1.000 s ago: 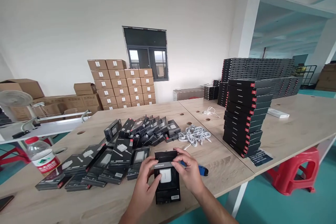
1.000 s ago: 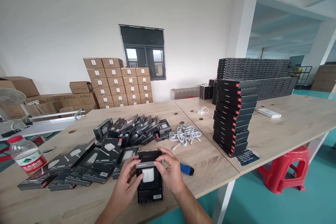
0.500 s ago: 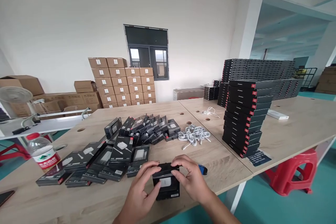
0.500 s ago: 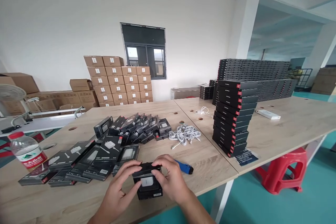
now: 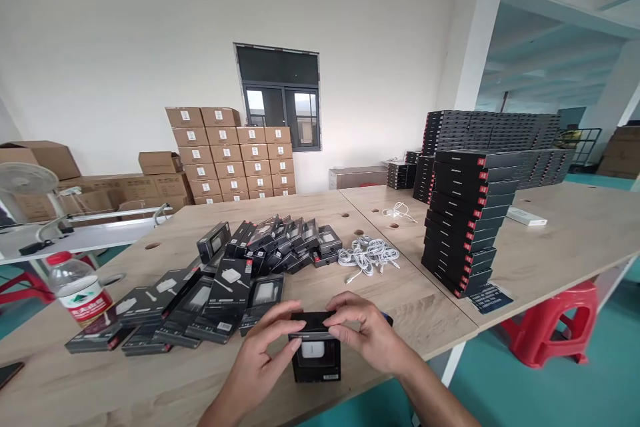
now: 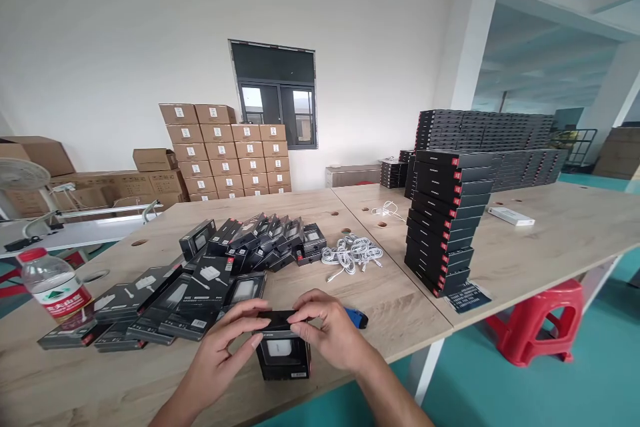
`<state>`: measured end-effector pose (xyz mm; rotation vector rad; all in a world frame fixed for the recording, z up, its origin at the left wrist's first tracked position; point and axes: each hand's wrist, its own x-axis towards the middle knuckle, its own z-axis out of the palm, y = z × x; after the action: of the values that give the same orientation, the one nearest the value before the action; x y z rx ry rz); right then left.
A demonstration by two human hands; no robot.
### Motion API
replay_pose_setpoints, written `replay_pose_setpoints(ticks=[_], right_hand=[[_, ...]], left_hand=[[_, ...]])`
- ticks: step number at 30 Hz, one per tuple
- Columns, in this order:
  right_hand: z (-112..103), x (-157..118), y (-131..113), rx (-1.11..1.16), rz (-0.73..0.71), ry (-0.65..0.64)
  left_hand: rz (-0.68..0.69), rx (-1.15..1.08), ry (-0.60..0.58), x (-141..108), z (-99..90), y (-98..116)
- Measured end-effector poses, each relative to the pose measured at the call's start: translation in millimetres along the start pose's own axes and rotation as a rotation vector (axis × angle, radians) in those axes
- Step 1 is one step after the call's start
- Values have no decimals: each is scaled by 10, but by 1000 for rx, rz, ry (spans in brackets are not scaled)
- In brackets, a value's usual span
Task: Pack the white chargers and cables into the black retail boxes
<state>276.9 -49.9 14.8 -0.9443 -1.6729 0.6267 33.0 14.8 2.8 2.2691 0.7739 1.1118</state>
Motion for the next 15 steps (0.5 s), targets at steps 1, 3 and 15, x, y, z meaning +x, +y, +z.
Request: replay_pose_setpoints(ticks=[1,3,15], right_hand=[[-10,-21,5,-13,-10,-6],[-11,-71,35,-37,-30,0],[621,-740,846,-666,52,389]], left_hand=[[-17,-17,-9,-15,5,-32],[-93,-50,-9,-38,28,-106],[-665,-681,403,198,360,-187]])
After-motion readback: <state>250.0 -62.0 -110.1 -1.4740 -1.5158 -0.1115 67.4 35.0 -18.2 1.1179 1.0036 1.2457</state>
